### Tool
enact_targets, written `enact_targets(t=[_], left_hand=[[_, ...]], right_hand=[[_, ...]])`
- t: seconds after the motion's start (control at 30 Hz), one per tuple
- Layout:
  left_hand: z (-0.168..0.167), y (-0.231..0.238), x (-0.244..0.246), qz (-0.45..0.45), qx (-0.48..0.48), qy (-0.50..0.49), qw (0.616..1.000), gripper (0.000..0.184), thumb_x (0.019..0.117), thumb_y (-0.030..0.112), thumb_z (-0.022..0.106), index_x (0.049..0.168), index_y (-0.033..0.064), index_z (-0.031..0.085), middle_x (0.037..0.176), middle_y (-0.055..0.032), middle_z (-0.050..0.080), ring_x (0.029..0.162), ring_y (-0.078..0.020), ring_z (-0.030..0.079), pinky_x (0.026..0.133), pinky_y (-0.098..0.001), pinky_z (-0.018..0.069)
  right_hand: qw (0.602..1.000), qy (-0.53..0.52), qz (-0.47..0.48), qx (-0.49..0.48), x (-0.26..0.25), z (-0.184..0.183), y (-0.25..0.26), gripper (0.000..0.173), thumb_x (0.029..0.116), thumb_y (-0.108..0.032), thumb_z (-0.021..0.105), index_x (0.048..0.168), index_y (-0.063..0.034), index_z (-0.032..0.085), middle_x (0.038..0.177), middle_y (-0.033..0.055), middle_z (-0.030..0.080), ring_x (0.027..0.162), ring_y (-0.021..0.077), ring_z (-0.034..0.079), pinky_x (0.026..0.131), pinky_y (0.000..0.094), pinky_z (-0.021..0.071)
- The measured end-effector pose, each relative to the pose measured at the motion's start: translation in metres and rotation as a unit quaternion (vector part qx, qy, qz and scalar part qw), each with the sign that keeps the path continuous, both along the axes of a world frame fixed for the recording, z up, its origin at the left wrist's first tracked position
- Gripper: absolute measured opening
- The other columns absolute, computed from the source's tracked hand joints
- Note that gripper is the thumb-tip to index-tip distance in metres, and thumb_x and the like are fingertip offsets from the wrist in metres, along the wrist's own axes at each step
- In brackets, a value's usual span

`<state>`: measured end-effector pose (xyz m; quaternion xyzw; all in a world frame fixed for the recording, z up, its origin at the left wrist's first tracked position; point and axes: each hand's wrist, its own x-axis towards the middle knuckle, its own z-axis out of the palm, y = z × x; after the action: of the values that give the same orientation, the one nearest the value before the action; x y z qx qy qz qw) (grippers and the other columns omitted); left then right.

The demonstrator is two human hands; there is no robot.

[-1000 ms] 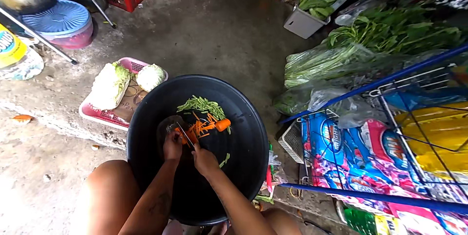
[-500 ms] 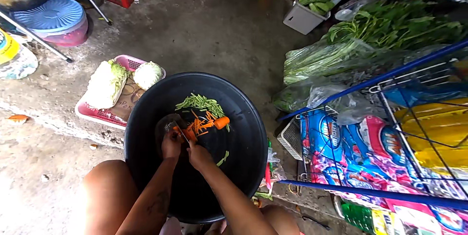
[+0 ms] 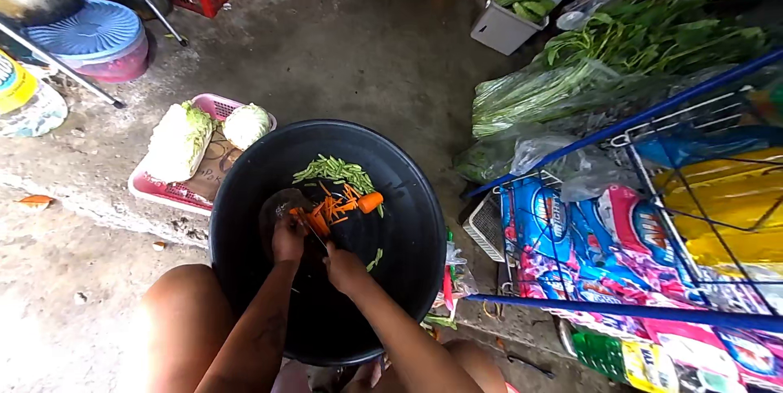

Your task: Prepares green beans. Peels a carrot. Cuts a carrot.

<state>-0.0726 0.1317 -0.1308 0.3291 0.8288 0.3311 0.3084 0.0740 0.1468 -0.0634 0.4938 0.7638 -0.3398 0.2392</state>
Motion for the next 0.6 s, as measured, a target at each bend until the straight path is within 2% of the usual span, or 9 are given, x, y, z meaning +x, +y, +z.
enact_targets(t=[0.2, 0.3, 0.4, 0.5, 0.6], left_hand=[[-0.003, 0.000, -0.001, 0.001, 0.005, -0.008, 1.000, 0.028, 0.1026, 0.014, 0.059, 0.128, 0.0014, 0.064, 0.129, -0.0176, 0.065, 0.119, -0.0262, 0.064, 0.106, -0.0411, 0.0508], [-0.004, -0.001, -0.001, 0.010, 0.016, -0.019, 1.000, 0.026, 0.1023, 0.013, 0.061, 0.126, 0.0016, 0.065, 0.129, -0.0173, 0.065, 0.118, -0.0256, 0.064, 0.104, -0.0406, 0.0514], [-0.001, -0.002, 0.000, 0.004, 0.005, -0.018, 1.000, 0.025, 0.1033, 0.013, 0.060, 0.126, 0.0023, 0.065, 0.132, -0.0169, 0.064, 0.122, -0.0261, 0.063, 0.106, -0.0409, 0.0498], [-0.005, -0.003, 0.000, 0.010, 0.033, -0.020, 0.999, 0.022, 0.1026, 0.010, 0.060, 0.121, 0.0014, 0.067, 0.128, -0.0176, 0.065, 0.118, -0.0260, 0.064, 0.103, -0.0408, 0.0519], [-0.006, -0.003, -0.001, 0.013, 0.027, -0.025, 0.999, 0.022, 0.1033, 0.011, 0.059, 0.122, 0.0023, 0.067, 0.128, -0.0174, 0.065, 0.117, -0.0262, 0.065, 0.103, -0.0409, 0.0521]], right_hand=[[0.998, -0.056, 0.022, -0.027, 0.026, 0.031, -0.009, 0.047, 0.1120, -0.031, 0.041, 0.153, -0.0093, 0.039, 0.132, 0.0226, 0.065, 0.125, 0.0398, 0.063, 0.102, 0.0593, 0.0516], [0.999, -0.031, 0.010, -0.004, 0.027, 0.038, -0.005, 0.044, 0.1129, -0.033, 0.038, 0.149, -0.0091, 0.043, 0.125, 0.0220, 0.067, 0.120, 0.0392, 0.066, 0.099, 0.0579, 0.0533], [0.999, 0.003, 0.005, 0.046, 0.015, 0.027, -0.002, 0.043, 0.1140, -0.036, 0.033, 0.146, -0.0098, 0.046, 0.117, 0.0201, 0.070, 0.114, 0.0370, 0.069, 0.095, 0.0548, 0.0555], [0.998, 0.014, 0.008, 0.059, 0.000, 0.010, 0.002, 0.046, 0.1142, -0.036, 0.031, 0.150, -0.0111, 0.043, 0.118, 0.0195, 0.070, 0.114, 0.0367, 0.069, 0.096, 0.0547, 0.0552], [0.998, 0.016, 0.007, 0.058, -0.008, 0.000, 0.003, 0.045, 0.1143, -0.036, 0.031, 0.149, -0.0112, 0.043, 0.118, 0.0189, 0.070, 0.114, 0.0361, 0.069, 0.095, 0.0540, 0.0553]])
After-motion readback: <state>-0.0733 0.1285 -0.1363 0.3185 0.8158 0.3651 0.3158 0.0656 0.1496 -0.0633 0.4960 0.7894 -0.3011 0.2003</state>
